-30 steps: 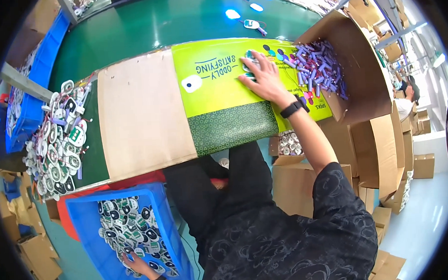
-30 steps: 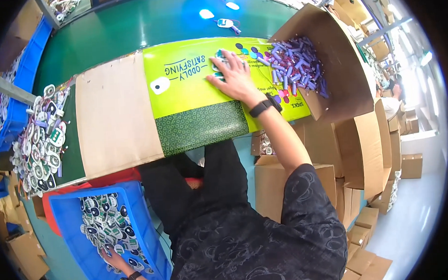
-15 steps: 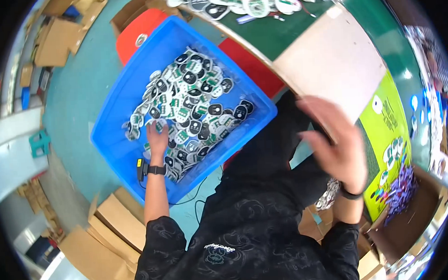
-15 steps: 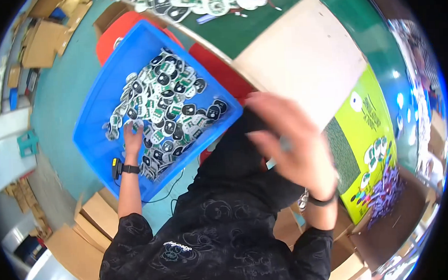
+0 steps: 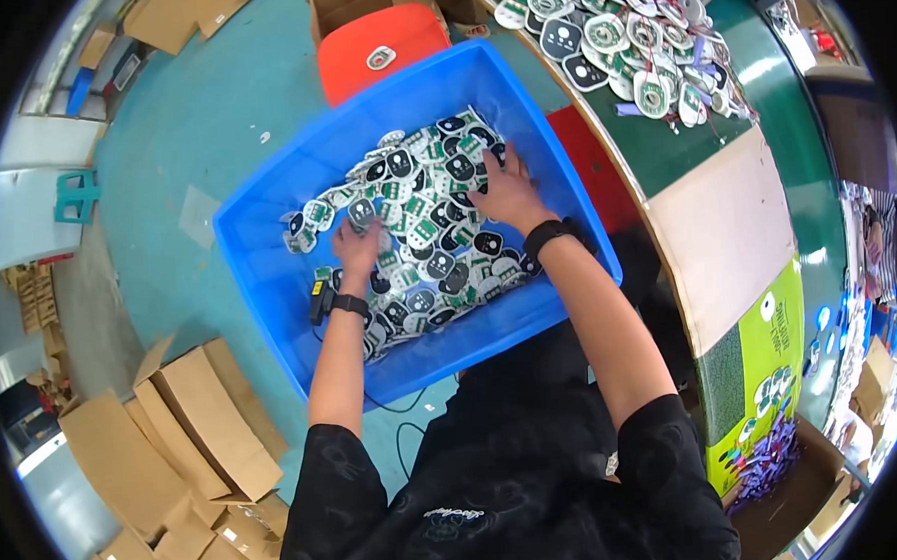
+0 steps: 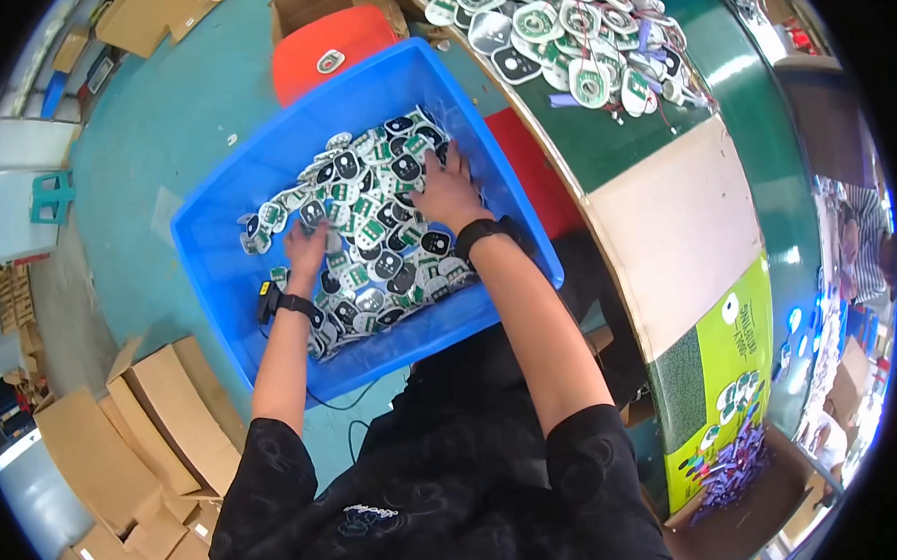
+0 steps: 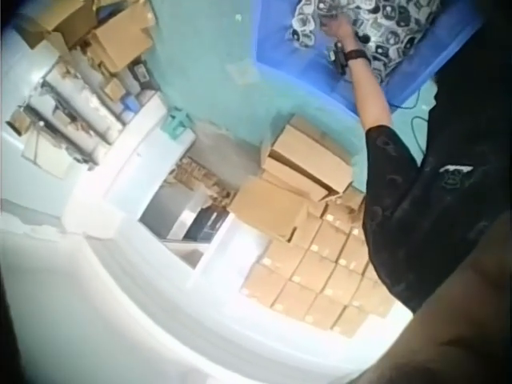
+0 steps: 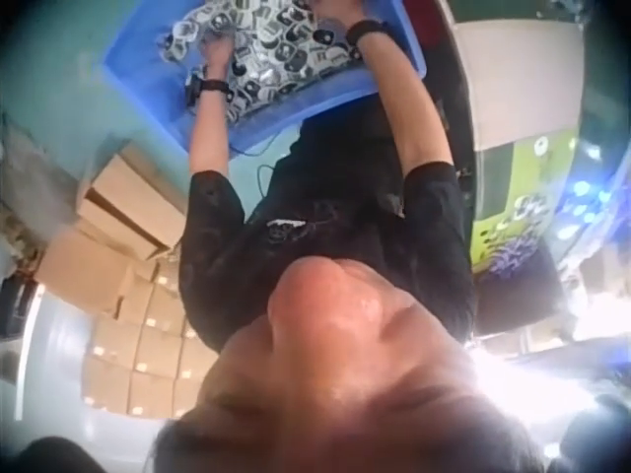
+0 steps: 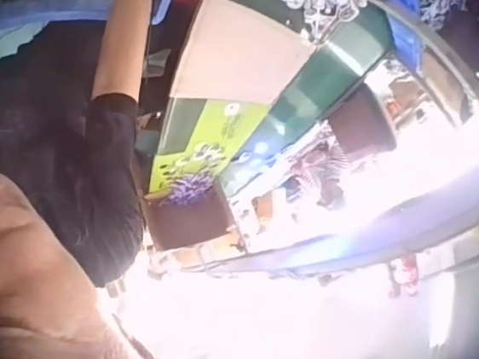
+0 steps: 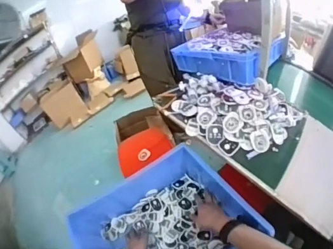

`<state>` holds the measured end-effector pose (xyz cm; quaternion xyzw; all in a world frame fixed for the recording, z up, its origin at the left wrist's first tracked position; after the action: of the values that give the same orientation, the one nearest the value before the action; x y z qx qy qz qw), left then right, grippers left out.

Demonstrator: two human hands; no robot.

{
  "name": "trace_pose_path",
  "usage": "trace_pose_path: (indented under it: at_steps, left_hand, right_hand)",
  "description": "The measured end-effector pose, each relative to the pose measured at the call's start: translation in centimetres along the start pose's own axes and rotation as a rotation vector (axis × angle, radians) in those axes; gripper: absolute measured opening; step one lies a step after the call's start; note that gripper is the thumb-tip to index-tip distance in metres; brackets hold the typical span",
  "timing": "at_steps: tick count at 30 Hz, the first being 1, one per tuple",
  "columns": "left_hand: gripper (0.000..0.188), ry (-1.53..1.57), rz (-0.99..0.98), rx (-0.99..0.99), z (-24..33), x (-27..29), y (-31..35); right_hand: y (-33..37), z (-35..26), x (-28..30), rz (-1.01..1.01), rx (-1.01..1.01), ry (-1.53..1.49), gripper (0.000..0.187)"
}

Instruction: The person connects circuit boards to batteries and places them on a mat before gathering more boards from a blue bin to stack on the table. Finally, they transfer a bundle of wired components from a box and arrange them onto the stack.

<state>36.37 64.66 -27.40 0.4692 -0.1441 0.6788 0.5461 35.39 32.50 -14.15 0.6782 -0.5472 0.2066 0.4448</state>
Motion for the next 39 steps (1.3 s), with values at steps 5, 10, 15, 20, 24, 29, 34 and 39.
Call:
trace_pose_path:
  at_steps: [5,10,15,20,24,29,34,39]
  left_hand:
    - [0.094,0.112,-0.134,0.187,4.4,-1.7,-0.2]
    - [0.087,0.202,-0.106,0.240,5.3,-0.9,0.4]
    - [0.066,0.356,-0.307,0.216,7.0,-1.3,1.0]
    - [0.059,0.615,-0.071,0.108,5.1,-4.5,-0.4]
    - [0.074,0.514,-0.238,0.259,6.8,-5.0,-0.3]
    - [0.071,0.376,-0.423,0.338,9.3,-3.5,2.2]
    - [0.071,0.536,-0.674,0.388,8.0,-3.9,3.0]
    - [0.057,0.502,-0.784,0.156,11.6,-3.9,5.0]
  right_hand:
    - [-3.4,4.1,-3.1,0.148,0.073,-0.033,0.085]
    - [-3.4,0.0,-1.2,0.003,-0.058,-0.052,0.092]
    - [-3.5,1.5,-2.9,0.151,0.114,0.041,0.085]
    - [-3.3,1.0,-3.6,0.064,0.109,-0.028,0.088]
    - [-4.1,3.3,-4.0,0.169,0.008,-0.152,0.108]
    - [-3.7,2.6,-3.4,-0.086,-0.107,-0.107,0.111]
    - [-3.3,1.6,-3.0,-0.173,-0.130,-0.248,0.102]
    - [-4.3,4.6,-5.3,0.043,-0.294,-0.351,0.101]
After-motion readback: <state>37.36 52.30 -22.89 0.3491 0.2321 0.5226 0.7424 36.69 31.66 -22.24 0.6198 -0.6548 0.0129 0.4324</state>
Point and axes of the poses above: each hand's wrist, its own y-axis away from the middle knuckle, its own x-axis out of the back of the hand, z = x × y, the point moved 2 cm from there along -y, towards the middle knuckle, and after that the axes turned 8 degrees about x, right-handed, at the moved point
